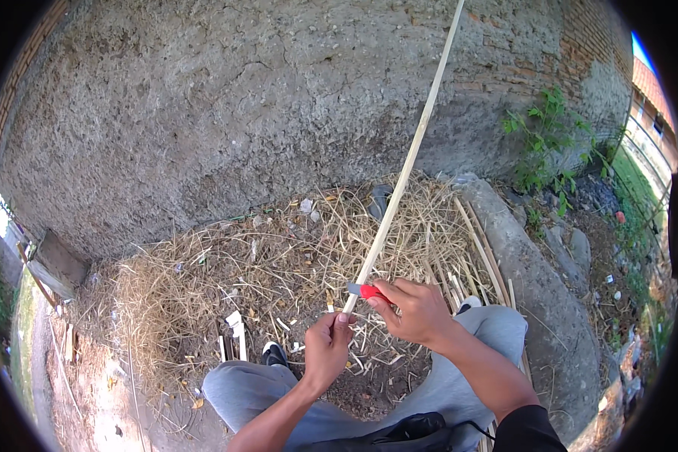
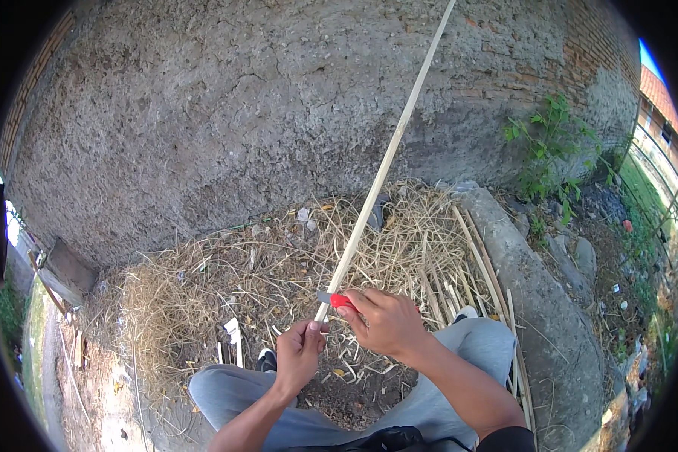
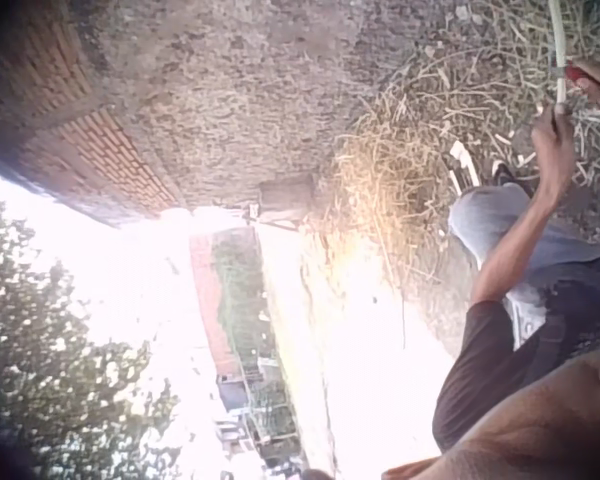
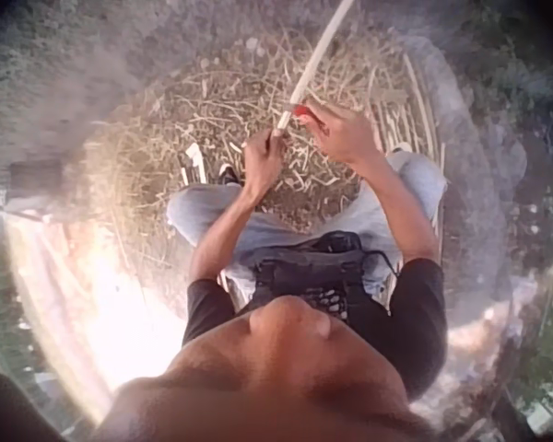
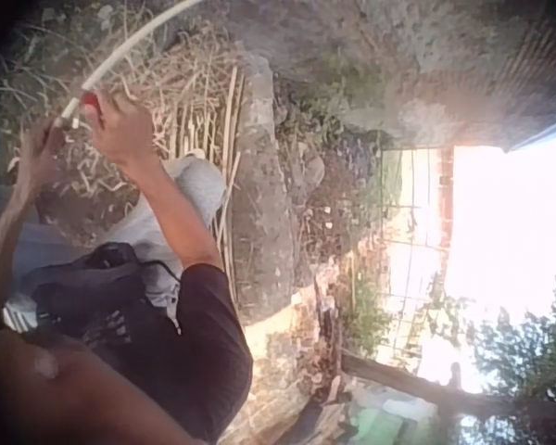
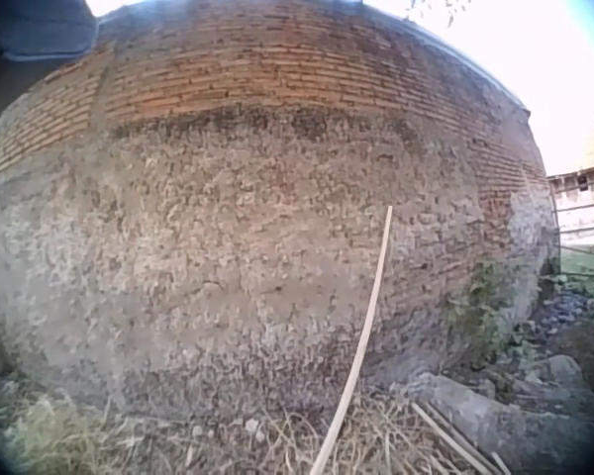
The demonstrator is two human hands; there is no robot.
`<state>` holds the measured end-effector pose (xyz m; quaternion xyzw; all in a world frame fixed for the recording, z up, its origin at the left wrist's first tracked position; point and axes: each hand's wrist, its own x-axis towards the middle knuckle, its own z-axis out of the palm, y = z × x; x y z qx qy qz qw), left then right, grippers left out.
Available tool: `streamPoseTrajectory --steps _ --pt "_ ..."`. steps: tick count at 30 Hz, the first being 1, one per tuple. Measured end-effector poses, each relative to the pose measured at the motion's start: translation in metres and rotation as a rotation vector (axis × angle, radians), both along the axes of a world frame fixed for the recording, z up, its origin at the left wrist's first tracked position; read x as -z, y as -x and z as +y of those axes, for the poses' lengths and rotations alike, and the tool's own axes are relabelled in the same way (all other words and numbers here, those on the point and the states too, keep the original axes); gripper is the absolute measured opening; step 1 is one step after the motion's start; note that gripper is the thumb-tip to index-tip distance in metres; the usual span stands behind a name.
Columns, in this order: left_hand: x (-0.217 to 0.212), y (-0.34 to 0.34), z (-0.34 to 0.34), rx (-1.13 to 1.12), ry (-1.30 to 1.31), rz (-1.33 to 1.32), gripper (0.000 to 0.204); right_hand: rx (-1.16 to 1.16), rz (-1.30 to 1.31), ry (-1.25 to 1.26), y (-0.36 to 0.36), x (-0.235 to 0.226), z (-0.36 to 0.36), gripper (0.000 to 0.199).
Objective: The person shaves a long bamboo strip with a utility knife while holding the strip by hand.
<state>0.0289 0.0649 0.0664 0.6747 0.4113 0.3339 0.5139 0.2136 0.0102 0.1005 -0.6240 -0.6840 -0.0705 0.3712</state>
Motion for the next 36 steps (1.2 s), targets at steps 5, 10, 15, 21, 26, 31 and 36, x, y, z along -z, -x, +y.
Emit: streamPoseTrajectory --steps 5,10,15,21,26,31,36 --pt "0.000 0.004 -0.004 -0.011 -0.033 -0.028 0.029 0.014 -0.075 -0.045 0.003 0.005 -0.001 0.029" --pt "-0.006 0.005 -0.012 -0.030 -0.067 0.043 0.030 0.055 -0.130 -0.073 0.008 0.007 -0.001 0.027" --pt "-0.006 0.007 -0.017 -0.038 -0.042 0.012 0.029 0.047 -0.095 -0.089 0.005 0.011 0.005 0.024" --pt "-0.006 0.012 -0.019 -0.044 -0.051 0.028 0.029 0.041 -0.079 -0.109 0.006 0.012 0.008 0.024" --pt "-0.010 0.014 -0.025 -0.032 0.041 -0.016 0.030 0.069 -0.107 -0.109 0.004 0.007 0.009 0.022" --pt "0.009 0.030 -0.057 0.096 0.031 0.112 0.028 0.369 0.016 -0.129 -0.085 -0.021 0.021 0.028" --pt "0.015 0.043 -0.046 0.092 0.066 0.185 0.034 0.459 0.010 -0.169 -0.090 -0.018 0.002 0.026"
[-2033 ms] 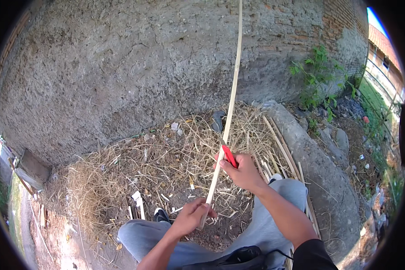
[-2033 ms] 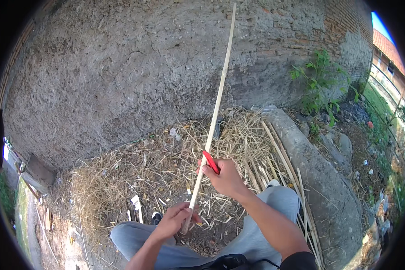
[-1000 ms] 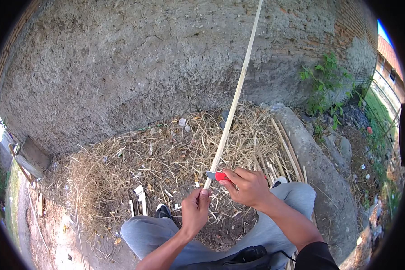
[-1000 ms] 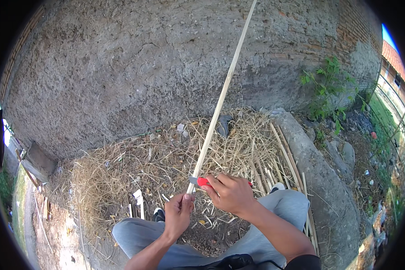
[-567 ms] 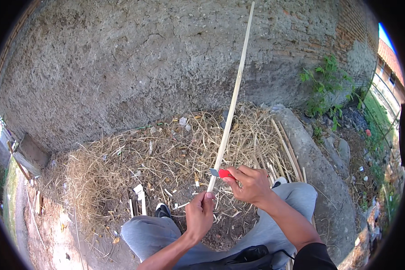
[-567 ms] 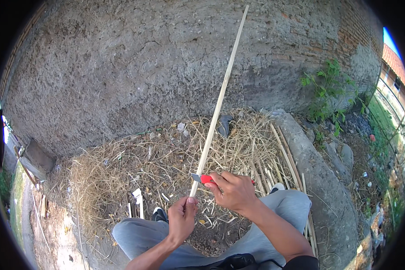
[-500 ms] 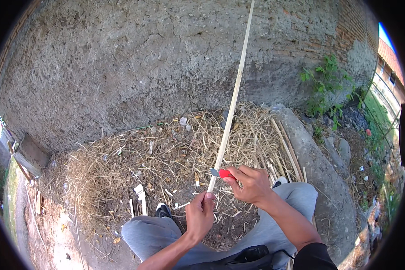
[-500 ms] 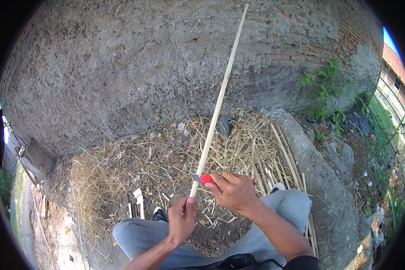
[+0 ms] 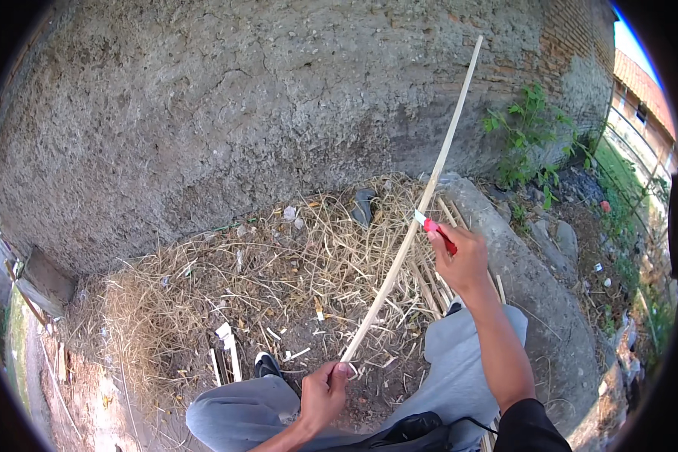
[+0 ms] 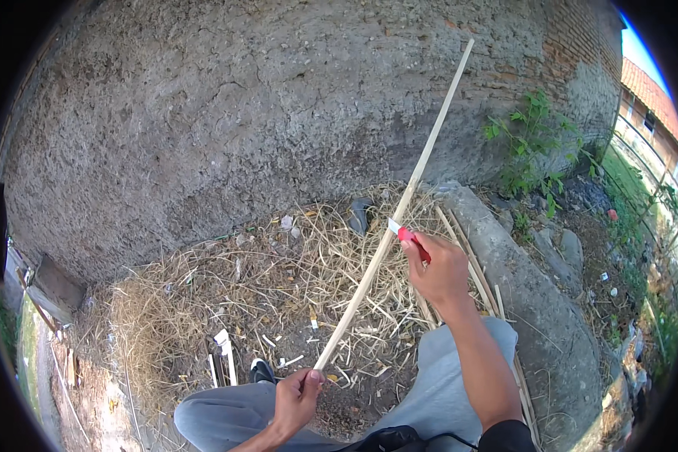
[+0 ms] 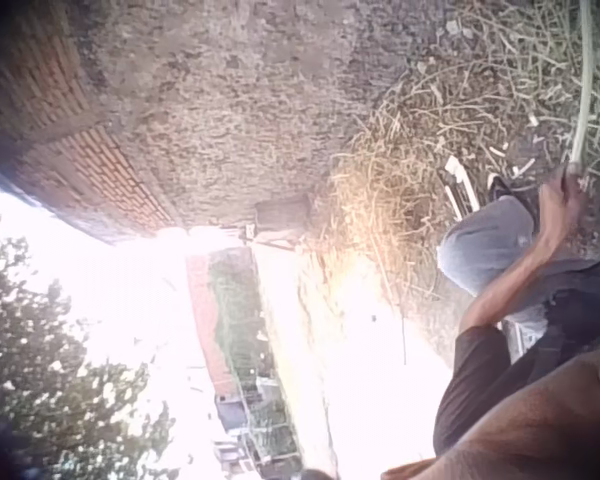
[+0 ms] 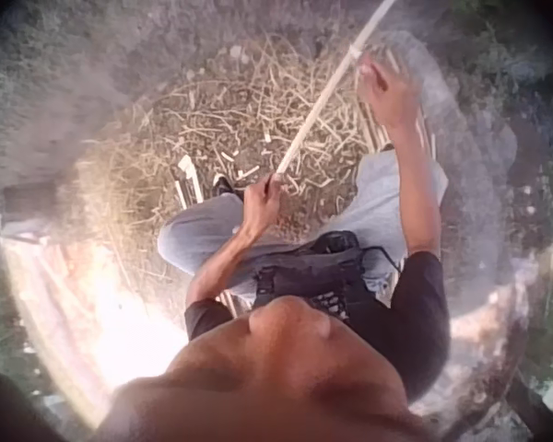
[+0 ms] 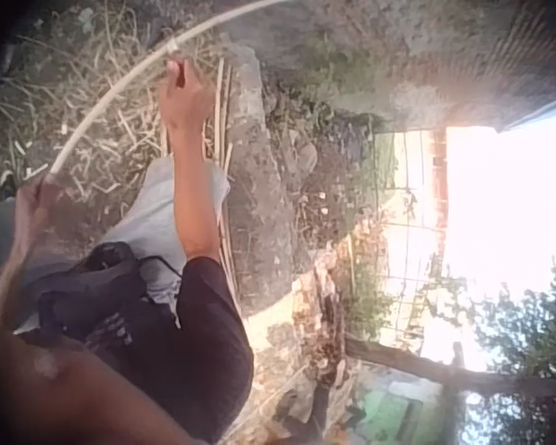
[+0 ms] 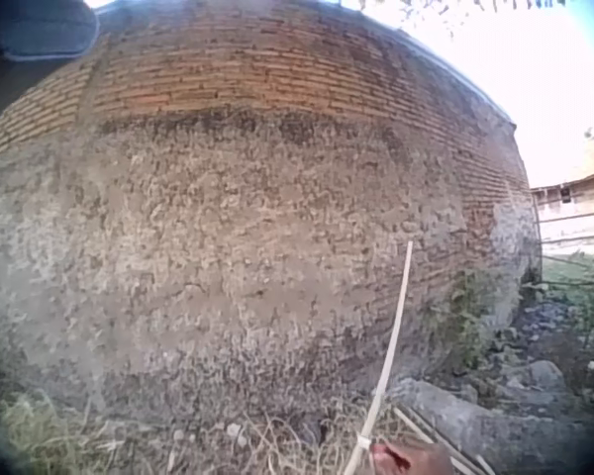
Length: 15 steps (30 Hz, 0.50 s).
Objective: The person shaves a long bamboo strip with a utility knife while holding the strip by hand.
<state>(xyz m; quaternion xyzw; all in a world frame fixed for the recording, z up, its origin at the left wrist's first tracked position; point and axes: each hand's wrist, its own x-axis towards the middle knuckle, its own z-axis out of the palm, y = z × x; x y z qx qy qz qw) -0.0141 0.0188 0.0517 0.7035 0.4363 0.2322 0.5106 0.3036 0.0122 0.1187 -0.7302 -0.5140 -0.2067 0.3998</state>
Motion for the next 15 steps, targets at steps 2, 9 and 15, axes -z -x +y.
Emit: streamPoseTrajectory --steps 2,9,15 --pt "0.019 0.010 0.002 -0.034 -0.023 -0.007 0.028 -0.170 0.085 -0.031 0.015 0.005 -0.004 0.026" --pt "0.021 0.012 0.003 -0.066 0.042 -0.067 0.031 -0.412 -0.047 0.165 0.065 0.036 -0.012 0.025" --pt "0.013 0.020 -0.004 -0.093 -0.020 0.015 0.031 -0.390 -0.041 0.176 0.065 0.031 -0.007 0.027"
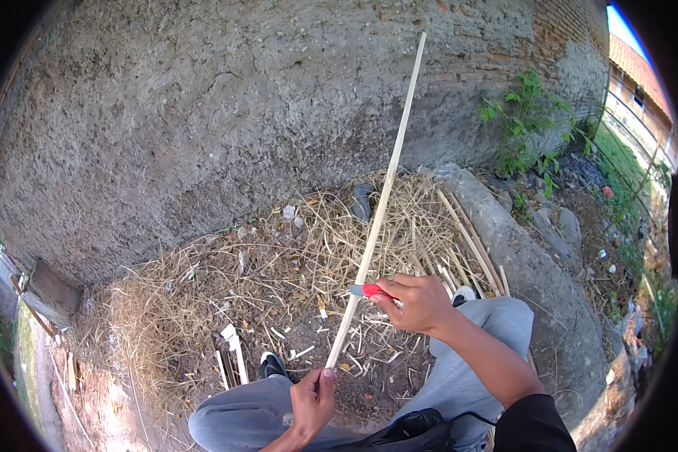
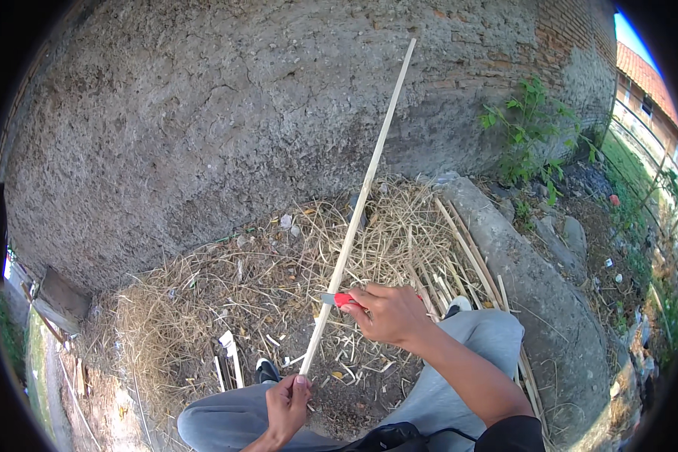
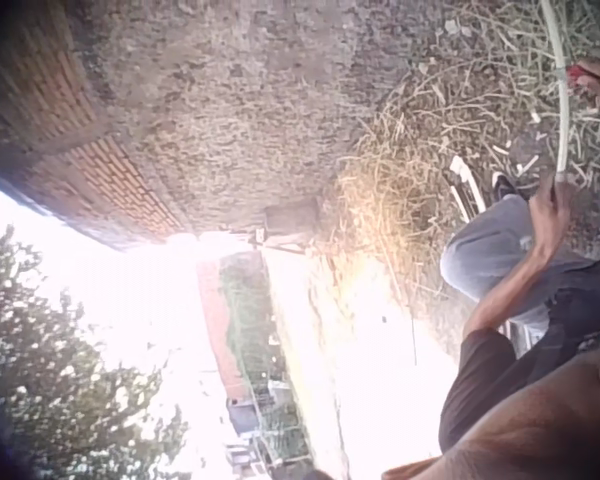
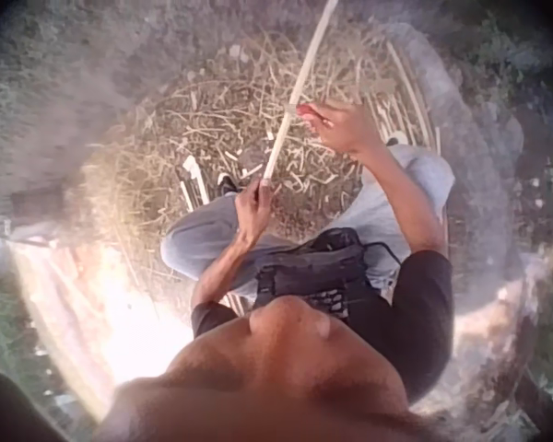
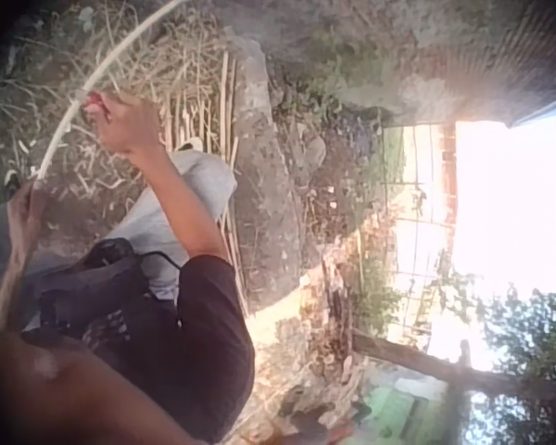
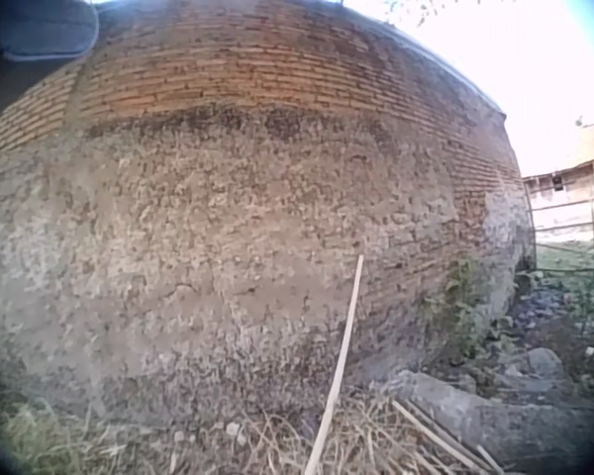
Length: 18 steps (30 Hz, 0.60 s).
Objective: The person shaves a long bamboo strip with a utility knife while holding the strip by hand.
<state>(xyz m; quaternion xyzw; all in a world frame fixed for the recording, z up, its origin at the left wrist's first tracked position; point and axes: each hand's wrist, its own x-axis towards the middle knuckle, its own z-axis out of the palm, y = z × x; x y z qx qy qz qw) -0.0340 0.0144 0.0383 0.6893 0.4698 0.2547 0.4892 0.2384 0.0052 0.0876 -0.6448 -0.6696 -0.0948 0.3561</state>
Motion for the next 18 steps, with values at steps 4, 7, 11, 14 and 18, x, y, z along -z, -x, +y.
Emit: streamPoseTrajectory --steps 4,7,11,14,18 --pt "-0.010 -0.001 -0.004 -0.006 -0.093 -0.005 0.034 0.052 -0.018 -0.027 0.000 0.001 0.000 0.026" --pt "-0.013 0.001 -0.005 -0.011 -0.115 0.019 0.034 0.044 -0.029 -0.014 -0.002 0.002 0.003 0.025" --pt "-0.013 0.006 -0.008 -0.012 -0.142 0.069 0.028 0.096 0.020 -0.064 -0.015 0.004 0.009 0.025" --pt "-0.004 0.024 -0.026 0.014 -0.164 0.169 0.028 0.236 0.032 -0.048 -0.077 0.005 0.014 0.026" --pt "-0.014 0.023 -0.022 0.070 -0.130 0.120 0.031 0.325 0.029 -0.073 -0.080 0.001 0.010 0.025"
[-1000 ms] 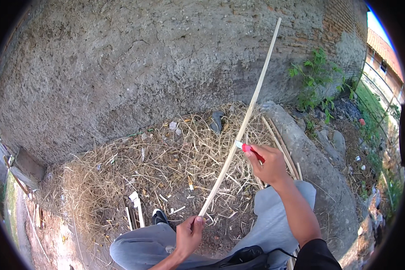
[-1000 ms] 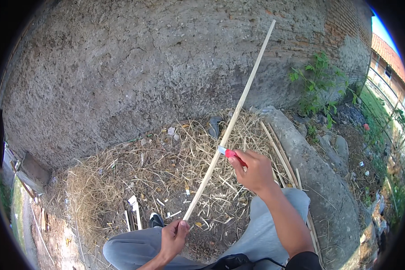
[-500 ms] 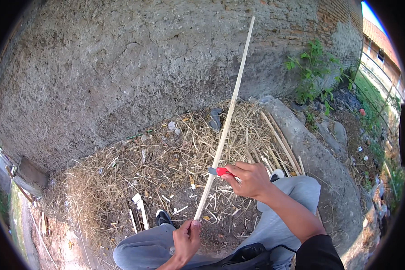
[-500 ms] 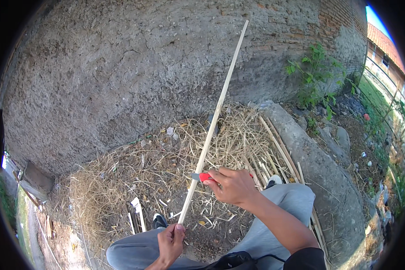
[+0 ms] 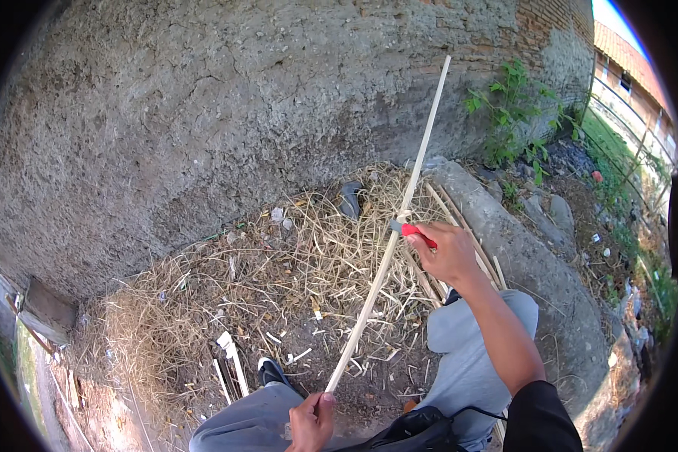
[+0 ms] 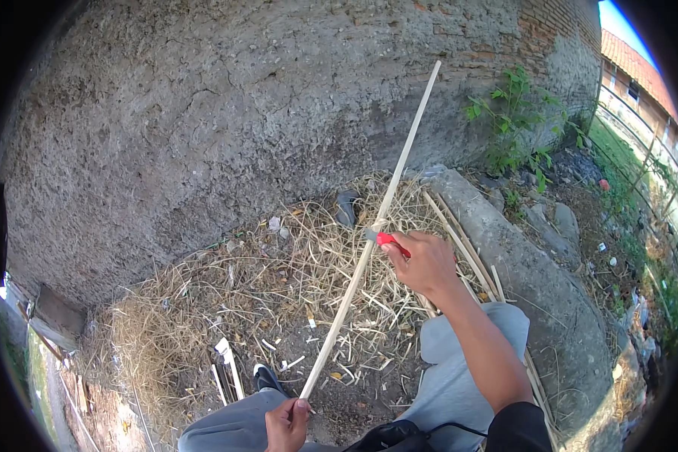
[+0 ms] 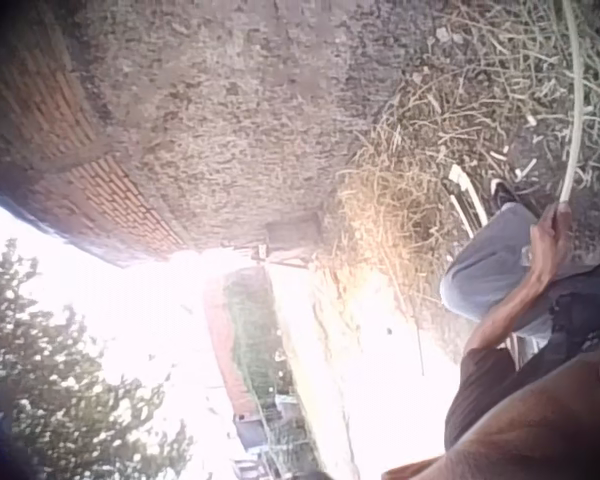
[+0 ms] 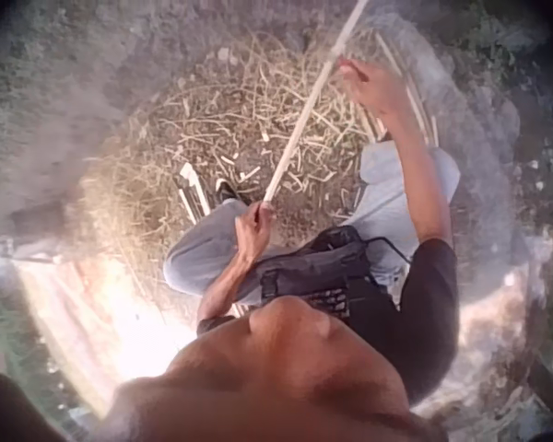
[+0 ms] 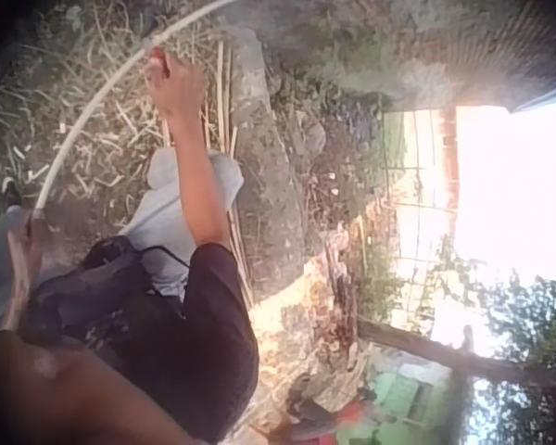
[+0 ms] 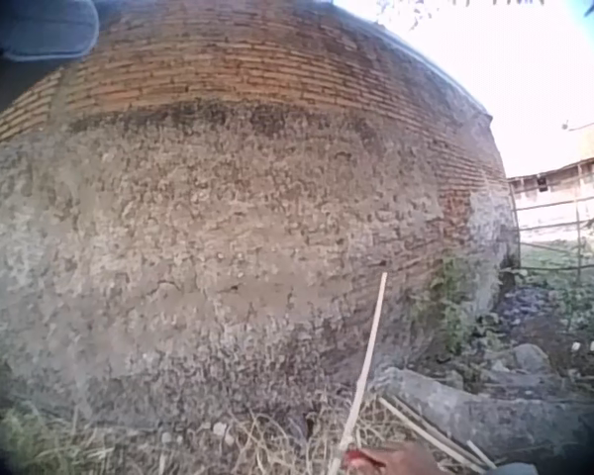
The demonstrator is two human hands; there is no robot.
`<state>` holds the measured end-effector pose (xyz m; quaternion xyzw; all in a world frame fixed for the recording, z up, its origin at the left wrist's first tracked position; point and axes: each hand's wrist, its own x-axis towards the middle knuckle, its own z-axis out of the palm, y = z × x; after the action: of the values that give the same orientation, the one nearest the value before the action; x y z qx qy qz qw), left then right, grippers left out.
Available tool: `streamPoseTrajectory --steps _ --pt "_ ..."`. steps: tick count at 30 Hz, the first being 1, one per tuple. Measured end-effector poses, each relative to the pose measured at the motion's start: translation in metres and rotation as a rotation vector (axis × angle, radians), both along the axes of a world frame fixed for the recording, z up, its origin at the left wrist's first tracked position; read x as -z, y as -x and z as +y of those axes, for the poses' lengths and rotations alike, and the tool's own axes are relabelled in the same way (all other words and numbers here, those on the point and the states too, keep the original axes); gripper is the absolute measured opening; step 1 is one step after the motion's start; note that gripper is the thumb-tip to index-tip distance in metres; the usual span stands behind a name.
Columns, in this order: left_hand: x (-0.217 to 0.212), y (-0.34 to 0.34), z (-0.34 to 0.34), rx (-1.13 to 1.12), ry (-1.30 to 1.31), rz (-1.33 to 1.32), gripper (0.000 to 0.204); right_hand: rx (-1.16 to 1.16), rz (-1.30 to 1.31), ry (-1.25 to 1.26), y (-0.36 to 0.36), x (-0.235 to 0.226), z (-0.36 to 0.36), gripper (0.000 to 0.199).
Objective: The person shaves a long bamboo strip with a utility knife while holding the strip by hand.
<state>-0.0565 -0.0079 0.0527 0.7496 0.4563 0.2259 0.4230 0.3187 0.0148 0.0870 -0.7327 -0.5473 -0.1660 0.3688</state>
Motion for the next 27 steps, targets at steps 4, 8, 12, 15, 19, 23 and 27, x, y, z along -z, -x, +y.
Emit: streamPoseTrajectory --steps 4,8,12,15,19,23,27 --pt "-0.002 -0.002 0.002 -0.015 -0.037 -0.025 0.029 0.063 -0.050 -0.024 0.004 -0.009 -0.007 0.024" --pt "-0.002 -0.003 0.001 -0.009 -0.115 -0.023 0.029 0.069 -0.034 -0.085 0.006 -0.004 0.000 0.025" --pt "0.000 0.000 0.003 0.006 -0.034 -0.022 0.029 0.070 -0.033 -0.082 0.004 0.004 0.004 0.025" --pt "-0.003 0.001 0.004 0.008 -0.035 0.030 0.030 0.068 -0.050 -0.088 0.004 0.009 0.008 0.025" --pt "-0.005 0.002 0.006 -0.037 -0.078 0.022 0.030 0.066 -0.052 -0.110 0.010 0.001 0.007 0.024" --pt "0.015 0.013 0.020 0.018 0.168 -0.221 0.032 -0.041 0.434 0.021 0.015 0.003 0.009 0.026" --pt "0.017 0.013 0.025 -0.003 0.308 -0.177 0.033 -0.222 0.925 -0.080 -0.003 0.012 0.006 0.032"
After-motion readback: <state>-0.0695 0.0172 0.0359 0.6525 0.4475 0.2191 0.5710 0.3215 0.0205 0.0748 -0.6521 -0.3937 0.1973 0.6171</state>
